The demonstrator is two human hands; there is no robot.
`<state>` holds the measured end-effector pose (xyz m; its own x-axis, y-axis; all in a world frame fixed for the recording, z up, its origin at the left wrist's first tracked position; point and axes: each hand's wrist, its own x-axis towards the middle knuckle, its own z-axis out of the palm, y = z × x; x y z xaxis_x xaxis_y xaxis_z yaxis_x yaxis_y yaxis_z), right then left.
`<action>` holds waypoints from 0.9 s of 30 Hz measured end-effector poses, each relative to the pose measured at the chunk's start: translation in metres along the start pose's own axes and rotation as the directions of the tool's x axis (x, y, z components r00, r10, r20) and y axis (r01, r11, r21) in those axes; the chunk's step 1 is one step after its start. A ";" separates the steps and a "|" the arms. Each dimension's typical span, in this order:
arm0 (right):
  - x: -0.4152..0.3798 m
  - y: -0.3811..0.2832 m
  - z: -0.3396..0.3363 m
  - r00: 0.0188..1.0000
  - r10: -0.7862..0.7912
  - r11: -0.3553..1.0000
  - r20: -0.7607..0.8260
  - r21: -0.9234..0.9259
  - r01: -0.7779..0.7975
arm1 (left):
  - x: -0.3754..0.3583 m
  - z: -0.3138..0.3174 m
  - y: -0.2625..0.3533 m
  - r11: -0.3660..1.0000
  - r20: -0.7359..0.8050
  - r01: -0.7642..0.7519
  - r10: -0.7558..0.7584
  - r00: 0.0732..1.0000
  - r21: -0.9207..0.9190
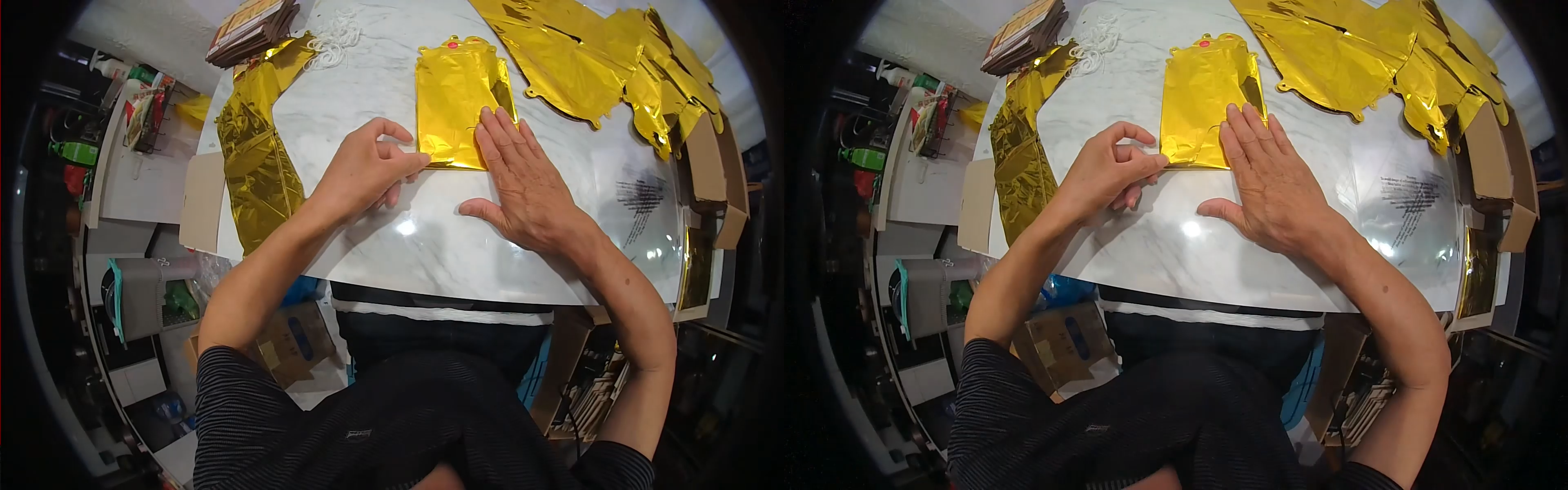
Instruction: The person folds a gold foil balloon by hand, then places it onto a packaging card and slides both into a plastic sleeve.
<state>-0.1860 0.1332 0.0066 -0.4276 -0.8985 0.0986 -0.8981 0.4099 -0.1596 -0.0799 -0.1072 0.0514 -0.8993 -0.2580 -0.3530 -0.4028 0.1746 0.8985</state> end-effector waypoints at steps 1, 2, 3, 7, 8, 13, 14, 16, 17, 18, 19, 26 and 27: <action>0.000 0.000 0.000 1.000 0.000 1.000 0.000 0.000 0.000 | 0.000 -0.001 0.000 1.000 0.000 0.000 0.000 1.000 0.000; 0.000 0.001 0.001 1.000 -0.002 1.000 -0.004 -0.001 0.002 | -0.001 -0.003 0.002 0.997 0.027 0.040 -0.038 0.999 -0.058; 0.000 0.001 0.001 1.000 -0.004 1.000 -0.007 -0.003 0.004 | -0.001 -0.004 0.002 0.990 0.056 0.080 -0.074 0.996 -0.116; 0.000 0.001 0.002 1.000 0.002 1.000 -0.007 -0.002 -0.002 | 0.006 -0.007 -0.004 0.968 0.078 0.147 -0.134 0.988 -0.205; 0.000 0.001 0.001 1.000 0.002 1.000 -0.009 0.001 -0.002 | 0.008 -0.009 -0.006 0.947 0.111 0.167 -0.141 0.984 -0.275; 0.000 0.000 0.000 1.000 0.006 1.000 -0.007 0.002 -0.006 | 0.015 -0.012 -0.009 0.902 0.188 0.218 -0.157 0.970 -0.374; 0.000 0.000 0.000 1.000 0.007 1.000 -0.008 0.005 -0.007 | 0.015 -0.014 -0.008 0.903 0.220 0.237 -0.165 0.962 -0.359; 0.000 -0.001 0.000 1.000 0.010 1.000 -0.008 0.009 -0.010 | 0.013 -0.014 -0.006 0.904 0.251 0.257 -0.175 0.952 -0.343; 0.000 -0.001 -0.001 1.000 0.007 1.000 -0.008 0.004 -0.007 | 0.010 -0.012 -0.002 0.927 0.251 0.255 -0.186 0.950 -0.275; 0.000 -0.001 -0.001 1.000 0.005 1.000 -0.007 -0.002 -0.005 | 0.010 -0.010 -0.001 0.946 0.251 0.251 -0.197 0.948 -0.206; 0.000 -0.001 -0.001 1.000 0.006 1.000 -0.006 -0.002 -0.006 | 0.010 -0.009 -0.001 0.946 0.253 0.252 -0.197 0.947 -0.206; 0.000 0.000 0.000 1.000 0.012 1.000 0.001 0.003 -0.012 | 0.015 -0.010 -0.006 0.975 0.149 0.202 -0.186 0.971 -0.096; 0.000 0.000 0.000 1.000 0.011 1.000 -0.005 0.006 -0.011 | 0.016 -0.011 -0.007 0.977 0.153 0.199 -0.185 0.971 -0.082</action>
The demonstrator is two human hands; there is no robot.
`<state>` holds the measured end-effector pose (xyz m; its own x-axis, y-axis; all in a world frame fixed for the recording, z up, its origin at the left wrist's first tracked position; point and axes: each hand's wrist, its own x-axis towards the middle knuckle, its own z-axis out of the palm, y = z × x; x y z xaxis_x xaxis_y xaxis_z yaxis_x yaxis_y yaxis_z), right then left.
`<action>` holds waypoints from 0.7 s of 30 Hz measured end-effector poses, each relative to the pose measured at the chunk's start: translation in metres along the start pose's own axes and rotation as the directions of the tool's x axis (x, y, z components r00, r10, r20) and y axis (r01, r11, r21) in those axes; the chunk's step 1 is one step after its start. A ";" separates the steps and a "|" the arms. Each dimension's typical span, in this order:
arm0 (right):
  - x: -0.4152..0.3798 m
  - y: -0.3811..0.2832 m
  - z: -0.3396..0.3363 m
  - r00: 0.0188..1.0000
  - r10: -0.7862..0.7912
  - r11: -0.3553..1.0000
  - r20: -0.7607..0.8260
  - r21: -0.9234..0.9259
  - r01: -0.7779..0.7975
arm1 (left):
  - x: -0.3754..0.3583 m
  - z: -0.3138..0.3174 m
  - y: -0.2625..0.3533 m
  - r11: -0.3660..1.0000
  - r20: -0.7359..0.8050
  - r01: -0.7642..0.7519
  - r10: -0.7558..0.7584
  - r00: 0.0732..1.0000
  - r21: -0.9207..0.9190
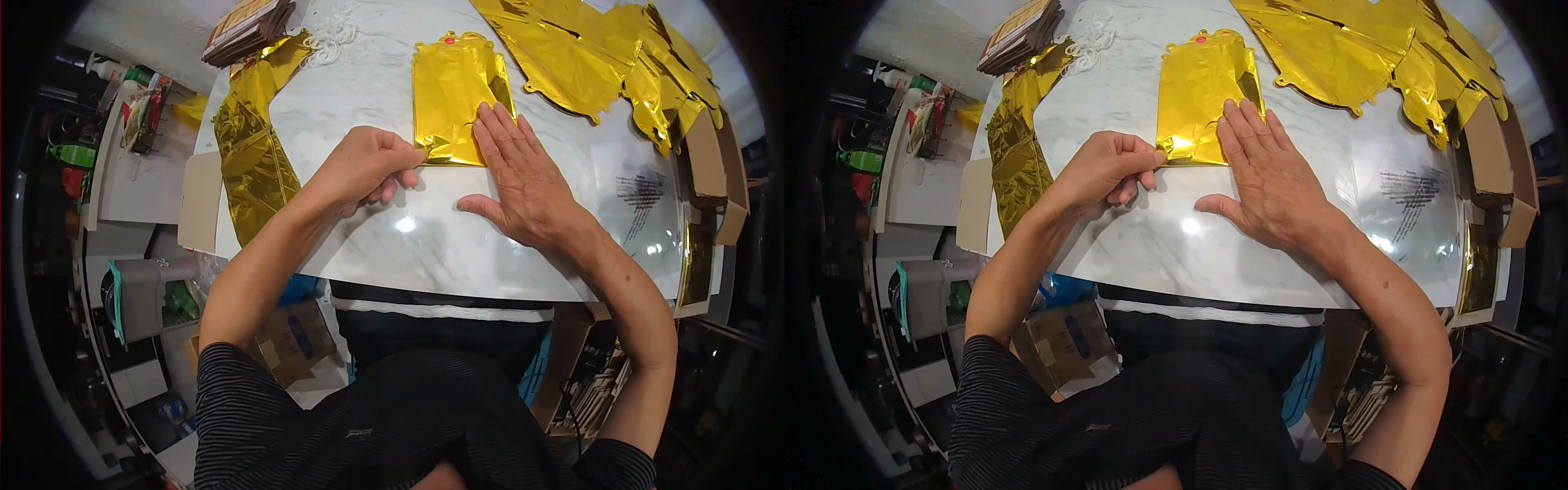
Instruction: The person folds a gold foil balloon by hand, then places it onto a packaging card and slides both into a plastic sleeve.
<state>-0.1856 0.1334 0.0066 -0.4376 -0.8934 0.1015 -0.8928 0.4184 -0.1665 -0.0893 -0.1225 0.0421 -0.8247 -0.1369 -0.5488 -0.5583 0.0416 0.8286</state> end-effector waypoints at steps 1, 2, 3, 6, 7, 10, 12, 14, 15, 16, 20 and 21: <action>0.000 0.000 0.000 1.000 0.001 1.000 0.000 0.000 -0.001 | 0.000 0.001 0.001 1.000 0.001 0.000 0.000 1.000 0.000; 0.000 0.000 0.000 1.000 0.001 1.000 -0.001 0.003 -0.001 | 0.000 0.002 0.002 1.000 -0.026 0.007 -0.006 1.000 0.030; 0.000 0.000 0.000 1.000 0.001 1.000 -0.003 0.006 -0.001 | -0.001 0.003 0.003 0.998 -0.052 0.014 -0.011 0.999 0.059; 0.000 0.000 0.000 1.000 0.000 1.000 -0.004 0.001 0.000 | 0.000 0.005 0.007 0.996 -0.054 0.002 0.003 0.999 0.087; 0.000 0.000 0.001 1.000 -0.003 1.000 -0.005 0.002 0.003 | 0.001 0.006 0.007 0.996 -0.056 0.002 0.003 0.998 0.086; 0.000 0.000 0.001 1.000 -0.012 1.000 -0.008 -0.016 0.012 | 0.006 0.005 0.008 0.970 -0.134 -0.040 0.073 0.988 0.240; 0.000 0.001 0.002 1.000 -0.016 1.000 -0.012 -0.019 0.015 | 0.008 0.004 0.010 0.949 -0.122 -0.022 0.063 0.991 0.314; 0.000 0.000 0.001 1.000 -0.007 1.000 -0.007 -0.006 0.007 | 0.008 0.006 0.012 0.931 -0.130 -0.036 0.089 0.988 0.364; 0.000 0.000 0.001 1.000 -0.004 1.000 -0.002 0.008 0.004 | 0.007 0.007 0.013 0.911 -0.141 -0.047 0.115 0.983 0.410; 0.000 0.000 0.001 1.000 -0.006 1.000 -0.002 0.008 0.006 | 0.009 0.005 0.011 0.911 -0.143 -0.047 0.115 0.983 0.410; 0.000 0.000 0.000 1.000 -0.007 1.000 -0.005 0.001 0.007 | 0.012 0.002 0.011 0.624 -0.208 -0.112 0.417 0.885 0.773; 0.000 0.000 0.000 1.000 -0.008 1.000 -0.004 -0.005 0.008 | 0.010 0.004 0.013 0.527 -0.237 -0.086 0.514 0.825 0.845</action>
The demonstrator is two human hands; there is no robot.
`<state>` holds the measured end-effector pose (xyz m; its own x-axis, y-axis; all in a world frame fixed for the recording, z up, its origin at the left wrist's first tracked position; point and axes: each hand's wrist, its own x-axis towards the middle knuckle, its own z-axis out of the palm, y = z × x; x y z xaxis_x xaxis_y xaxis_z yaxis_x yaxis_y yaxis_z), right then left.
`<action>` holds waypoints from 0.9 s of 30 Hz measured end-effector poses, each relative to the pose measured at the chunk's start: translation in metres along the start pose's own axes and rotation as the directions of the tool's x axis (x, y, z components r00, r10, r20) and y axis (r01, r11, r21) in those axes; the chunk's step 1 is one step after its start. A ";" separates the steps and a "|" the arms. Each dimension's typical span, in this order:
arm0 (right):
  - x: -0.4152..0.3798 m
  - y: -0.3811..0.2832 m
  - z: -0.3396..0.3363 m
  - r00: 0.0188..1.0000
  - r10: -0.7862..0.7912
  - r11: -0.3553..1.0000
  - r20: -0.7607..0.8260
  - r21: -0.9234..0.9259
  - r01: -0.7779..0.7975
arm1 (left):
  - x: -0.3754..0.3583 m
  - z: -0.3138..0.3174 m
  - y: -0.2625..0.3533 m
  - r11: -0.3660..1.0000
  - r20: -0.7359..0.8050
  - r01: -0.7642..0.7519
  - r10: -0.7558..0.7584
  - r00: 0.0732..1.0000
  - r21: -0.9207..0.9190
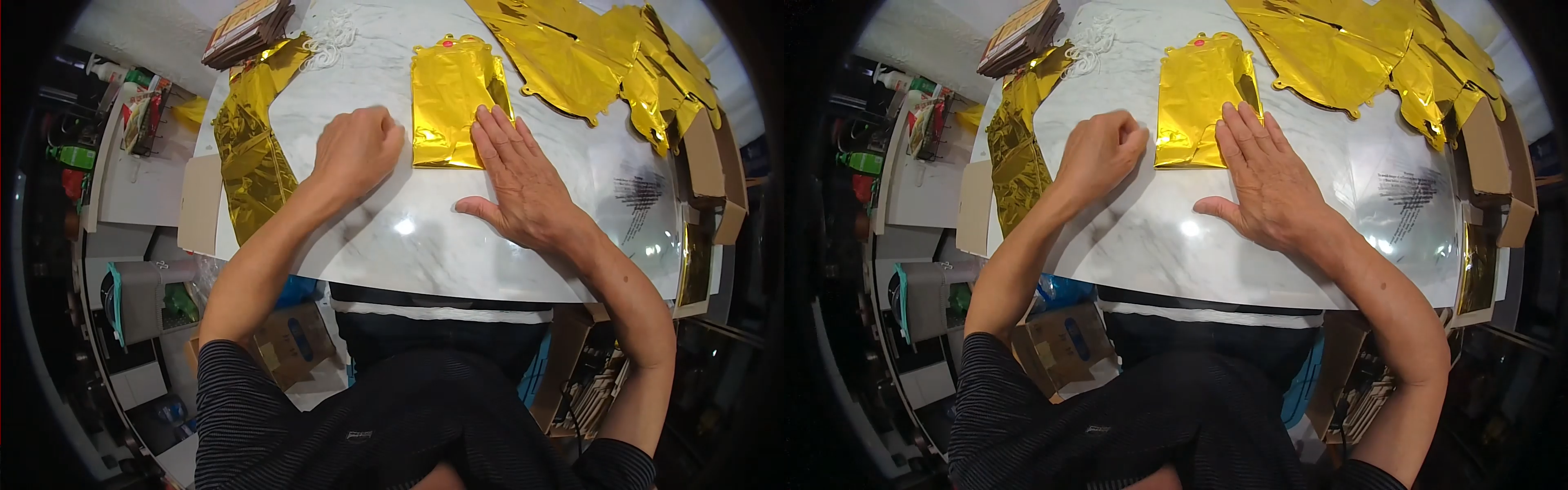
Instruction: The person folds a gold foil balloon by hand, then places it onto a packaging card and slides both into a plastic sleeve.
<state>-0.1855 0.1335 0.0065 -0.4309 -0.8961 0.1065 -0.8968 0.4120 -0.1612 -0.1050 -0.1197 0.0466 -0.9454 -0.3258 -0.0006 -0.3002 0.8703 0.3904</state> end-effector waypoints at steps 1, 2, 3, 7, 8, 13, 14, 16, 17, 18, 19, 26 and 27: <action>0.000 0.000 0.000 1.000 0.003 1.000 -0.001 0.000 -0.003 | -0.001 0.003 -0.001 1.000 0.001 -0.003 0.003 1.000 0.000; 0.000 0.000 0.000 1.000 0.003 1.000 0.002 0.002 -0.003 | -0.003 0.009 -0.004 0.984 -0.154 -0.177 0.171 0.973 -0.022; 0.000 0.000 0.001 1.000 0.002 1.000 0.004 0.004 -0.002 | -0.004 0.013 -0.005 0.938 -0.308 -0.346 0.324 0.895 -0.018; 0.001 0.001 0.002 1.000 -0.005 1.000 -0.005 0.010 0.005 | 0.005 0.014 -0.011 0.666 -0.108 -0.733 0.746 0.657 0.140; 0.001 0.001 0.002 1.000 -0.010 1.000 -0.008 0.012 0.010 | 0.005 0.017 -0.014 0.666 -0.109 -0.732 0.745 0.658 0.141; 0.000 0.001 0.000 1.000 -0.012 1.000 -0.019 0.022 0.012 | 0.002 0.020 -0.022 0.750 -0.018 -0.655 0.659 0.752 0.089; 0.000 0.001 0.000 1.000 -0.011 1.000 -0.015 0.027 0.011 | 0.002 0.020 -0.024 0.751 -0.021 -0.654 0.658 0.752 0.091; 0.000 0.002 0.000 1.000 -0.010 1.000 -0.011 0.022 0.010 | 0.002 0.020 -0.024 0.745 -0.017 -0.658 0.663 0.748 0.111; 0.000 0.003 0.001 1.000 -0.016 0.998 -0.022 0.055 0.017 | 0.001 0.021 -0.023 0.743 -0.025 -0.660 0.666 0.745 0.110; 0.000 0.004 -0.001 0.999 -0.023 0.996 -0.035 0.087 0.026 | 0.000 0.021 -0.023 0.746 -0.021 -0.656 0.662 0.749 0.112; 0.000 0.008 -0.005 0.999 -0.025 0.997 -0.037 0.077 0.028 | -0.001 0.020 -0.022 0.750 -0.017 -0.651 0.657 0.754 0.116; 0.038 0.053 -0.052 0.928 0.371 0.724 0.020 0.620 -0.303 | 0.000 0.019 -0.023 0.748 0.004 -0.654 0.658 0.753 0.113; 0.047 0.059 -0.054 0.880 0.475 0.689 0.006 0.619 -0.376 | 0.000 0.018 -0.022 0.755 0.016 -0.646 0.649 0.761 0.113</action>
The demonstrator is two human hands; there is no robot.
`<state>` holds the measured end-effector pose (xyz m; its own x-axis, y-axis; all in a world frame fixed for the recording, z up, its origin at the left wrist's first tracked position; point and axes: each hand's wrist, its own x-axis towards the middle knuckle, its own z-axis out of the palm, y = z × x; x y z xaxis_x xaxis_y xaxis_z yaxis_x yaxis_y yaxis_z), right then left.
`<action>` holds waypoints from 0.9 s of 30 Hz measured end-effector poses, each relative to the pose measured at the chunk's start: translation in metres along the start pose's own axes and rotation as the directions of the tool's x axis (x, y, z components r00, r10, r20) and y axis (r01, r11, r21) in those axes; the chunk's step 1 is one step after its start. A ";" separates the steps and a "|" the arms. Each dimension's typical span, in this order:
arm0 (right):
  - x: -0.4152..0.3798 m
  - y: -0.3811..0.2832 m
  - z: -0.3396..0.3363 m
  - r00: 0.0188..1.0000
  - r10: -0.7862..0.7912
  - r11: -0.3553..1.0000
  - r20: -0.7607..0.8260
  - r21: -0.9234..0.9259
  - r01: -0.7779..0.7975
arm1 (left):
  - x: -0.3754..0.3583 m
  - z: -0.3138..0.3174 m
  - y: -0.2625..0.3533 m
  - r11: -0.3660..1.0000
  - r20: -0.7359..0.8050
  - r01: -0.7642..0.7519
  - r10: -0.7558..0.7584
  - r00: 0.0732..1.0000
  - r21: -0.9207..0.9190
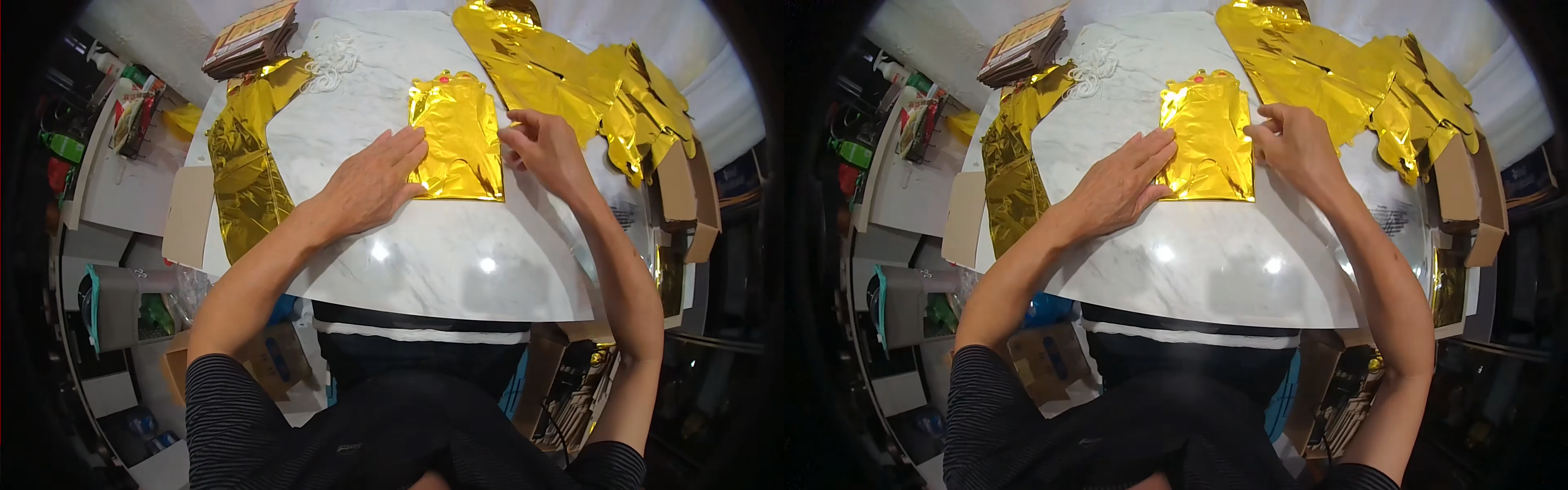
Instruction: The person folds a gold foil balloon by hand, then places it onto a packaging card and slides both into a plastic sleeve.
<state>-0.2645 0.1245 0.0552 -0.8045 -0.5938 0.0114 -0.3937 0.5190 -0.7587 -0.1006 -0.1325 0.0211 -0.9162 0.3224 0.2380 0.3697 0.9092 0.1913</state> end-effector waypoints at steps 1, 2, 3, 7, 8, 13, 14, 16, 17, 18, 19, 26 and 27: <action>0.010 -0.003 -0.003 1.000 -0.005 1.000 -0.002 -0.010 0.005 | -0.001 0.000 0.001 1.000 0.013 0.012 -0.012 1.000 0.000; 0.021 -0.007 -0.004 0.983 0.162 0.981 0.092 0.091 -0.170 | -0.001 0.001 0.001 1.000 0.001 0.014 -0.014 1.000 0.001; 0.029 -0.011 -0.004 0.929 0.311 0.922 0.201 0.175 -0.346 | -0.002 0.003 0.000 1.000 -0.007 0.009 -0.009 1.000 -0.001; 0.059 0.002 0.003 0.941 0.269 0.944 0.206 0.138 -0.300 | -0.004 0.007 -0.003 1.000 -0.029 0.004 -0.004 1.000 -0.001; 0.063 0.000 0.004 0.941 0.266 0.946 0.209 0.131 -0.297 | -0.004 0.007 -0.003 1.000 -0.035 0.010 -0.010 0.999 -0.003; 0.078 0.003 0.006 0.909 0.312 0.932 0.276 0.095 -0.349 | -0.005 0.009 -0.004 1.000 -0.031 0.012 -0.011 0.999 0.023; 0.078 0.002 0.007 0.909 0.311 0.933 0.278 0.091 -0.347 | -0.006 0.010 -0.004 1.000 -0.034 0.015 -0.014 0.999 0.022; 0.077 -0.001 0.009 0.924 0.314 0.935 0.218 0.097 -0.340 | -0.007 0.010 -0.004 1.000 -0.048 0.008 -0.007 0.999 0.013; 0.077 -0.001 0.011 0.924 0.312 0.936 0.223 0.095 -0.339 | -0.007 0.010 -0.004 1.000 -0.049 0.013 -0.013 0.999 0.012; 0.076 -0.001 0.013 0.937 0.282 0.937 0.205 0.151 -0.315 | -0.006 0.010 -0.005 1.000 -0.046 0.012 -0.011 0.999 0.003; 0.075 0.000 0.014 0.949 0.255 0.934 0.183 0.208 -0.291 | -0.006 0.011 -0.005 1.000 -0.042 0.008 -0.008 0.999 -0.006; 0.073 0.011 0.003 0.924 0.281 0.903 0.259 0.254 -0.346 | -0.001 0.004 -0.010 0.993 -0.038 0.033 -0.038 0.999 -0.117; 0.073 0.014 0.001 0.922 0.267 0.891 0.279 0.293 -0.347 | -0.001 0.006 -0.019 0.963 -0.129 0.072 -0.109 0.986 -0.258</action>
<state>-0.3282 0.0883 0.0449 -0.7235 -0.5803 -0.3740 0.0587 0.4880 -0.8709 -0.1073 -0.1482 0.0116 -0.9233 0.1852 0.3365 0.3298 0.8313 0.4474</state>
